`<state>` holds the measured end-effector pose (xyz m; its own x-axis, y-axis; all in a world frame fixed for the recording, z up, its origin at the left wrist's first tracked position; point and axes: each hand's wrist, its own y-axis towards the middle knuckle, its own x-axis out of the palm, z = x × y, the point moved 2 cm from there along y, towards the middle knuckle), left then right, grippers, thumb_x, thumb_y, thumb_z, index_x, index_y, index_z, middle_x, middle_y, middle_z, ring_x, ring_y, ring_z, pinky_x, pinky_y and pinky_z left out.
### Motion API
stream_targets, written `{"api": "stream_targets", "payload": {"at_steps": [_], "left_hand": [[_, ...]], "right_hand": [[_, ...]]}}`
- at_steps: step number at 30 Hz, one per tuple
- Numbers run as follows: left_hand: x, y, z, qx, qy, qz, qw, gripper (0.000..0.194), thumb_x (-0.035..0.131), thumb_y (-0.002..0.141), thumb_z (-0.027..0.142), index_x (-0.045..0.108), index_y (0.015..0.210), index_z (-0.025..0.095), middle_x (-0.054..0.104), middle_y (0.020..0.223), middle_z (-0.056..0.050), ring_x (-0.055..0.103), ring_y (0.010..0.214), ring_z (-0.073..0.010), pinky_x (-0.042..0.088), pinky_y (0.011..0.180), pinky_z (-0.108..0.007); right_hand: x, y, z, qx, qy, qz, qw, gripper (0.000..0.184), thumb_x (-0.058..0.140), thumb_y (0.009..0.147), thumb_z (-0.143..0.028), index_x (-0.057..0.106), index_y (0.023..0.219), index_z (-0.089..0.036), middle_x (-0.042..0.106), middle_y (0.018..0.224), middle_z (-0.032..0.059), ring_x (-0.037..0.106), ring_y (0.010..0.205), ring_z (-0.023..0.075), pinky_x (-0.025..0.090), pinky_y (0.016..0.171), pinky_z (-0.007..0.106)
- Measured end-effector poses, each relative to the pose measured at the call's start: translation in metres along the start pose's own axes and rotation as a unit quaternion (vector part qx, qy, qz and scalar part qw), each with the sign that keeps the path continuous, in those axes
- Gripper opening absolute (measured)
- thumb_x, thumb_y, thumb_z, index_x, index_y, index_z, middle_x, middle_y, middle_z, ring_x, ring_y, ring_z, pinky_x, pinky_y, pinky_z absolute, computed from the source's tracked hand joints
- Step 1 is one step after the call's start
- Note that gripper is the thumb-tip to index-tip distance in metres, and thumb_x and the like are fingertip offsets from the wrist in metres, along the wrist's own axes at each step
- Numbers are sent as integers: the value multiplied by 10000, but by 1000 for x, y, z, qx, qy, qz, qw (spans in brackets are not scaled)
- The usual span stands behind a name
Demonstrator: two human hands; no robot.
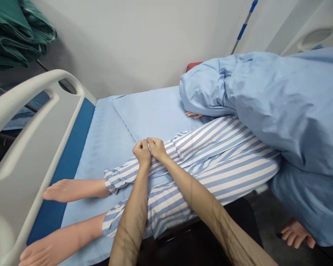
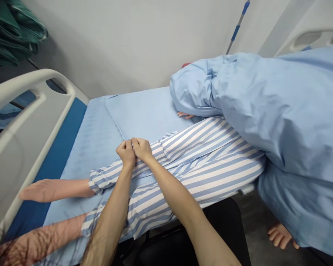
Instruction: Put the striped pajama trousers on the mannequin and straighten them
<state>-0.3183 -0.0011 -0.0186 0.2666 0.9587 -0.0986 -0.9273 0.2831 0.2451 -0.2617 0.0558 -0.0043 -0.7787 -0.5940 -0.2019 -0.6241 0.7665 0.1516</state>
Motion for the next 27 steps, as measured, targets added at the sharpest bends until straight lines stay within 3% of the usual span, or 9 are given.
{"api": "stream_targets", "payload": {"at_steps": [3, 6, 13, 17, 21, 27], "left_hand": [[-2, 6, -2, -24, -14, -3, 1000, 400, 538, 754, 266, 252, 483, 196, 206, 479, 73, 224, 502, -63, 211, 495, -230], [-2, 8, -1, -27, -21, -10, 999, 404, 537, 747, 266, 231, 491, 199, 191, 487, 73, 211, 505, -62, 209, 496, -228], [0, 7, -3, -29, -35, -1, 999, 385, 556, 726, 253, 292, 453, 191, 234, 449, 77, 242, 483, -59, 226, 488, -226], [9, 11, 22, -47, -73, 8, 996, 358, 547, 729, 229, 336, 442, 187, 286, 419, 72, 263, 458, -59, 241, 477, -226], [25, 4, 47, -22, -104, -12, 994, 381, 547, 767, 252, 319, 468, 189, 289, 441, 71, 266, 469, -58, 252, 480, -222], [41, -14, 23, -55, -23, -9, 998, 385, 507, 774, 219, 298, 451, 190, 272, 430, 67, 259, 477, -65, 219, 479, -237]], "right_hand": [[-6, 7, -21, 10, -21, -7, 1000, 433, 414, 909, -350, 332, 511, -200, 332, 492, -51, 333, 533, 95, 244, 542, 246], [-16, 13, -34, -38, -15, -5, 999, 452, 410, 913, -400, 321, 518, -199, 320, 505, -51, 327, 535, 90, 249, 546, 240], [-22, 8, 11, -25, -33, -16, 999, 433, 413, 893, -389, 319, 515, -202, 306, 497, -51, 324, 534, 90, 236, 540, 245], [-23, 12, 19, 0, 25, -4, 1000, 432, 403, 885, -409, 319, 511, -211, 293, 490, -52, 325, 522, 94, 265, 531, 241], [-26, 14, 15, 15, 72, 2, 997, 426, 416, 871, -410, 330, 501, -217, 308, 487, -49, 320, 515, 97, 286, 526, 244], [-28, 10, 13, 31, 108, 42, 993, 370, 435, 847, -352, 325, 520, -218, 327, 514, -50, 329, 548, 99, 297, 516, 234]]}}
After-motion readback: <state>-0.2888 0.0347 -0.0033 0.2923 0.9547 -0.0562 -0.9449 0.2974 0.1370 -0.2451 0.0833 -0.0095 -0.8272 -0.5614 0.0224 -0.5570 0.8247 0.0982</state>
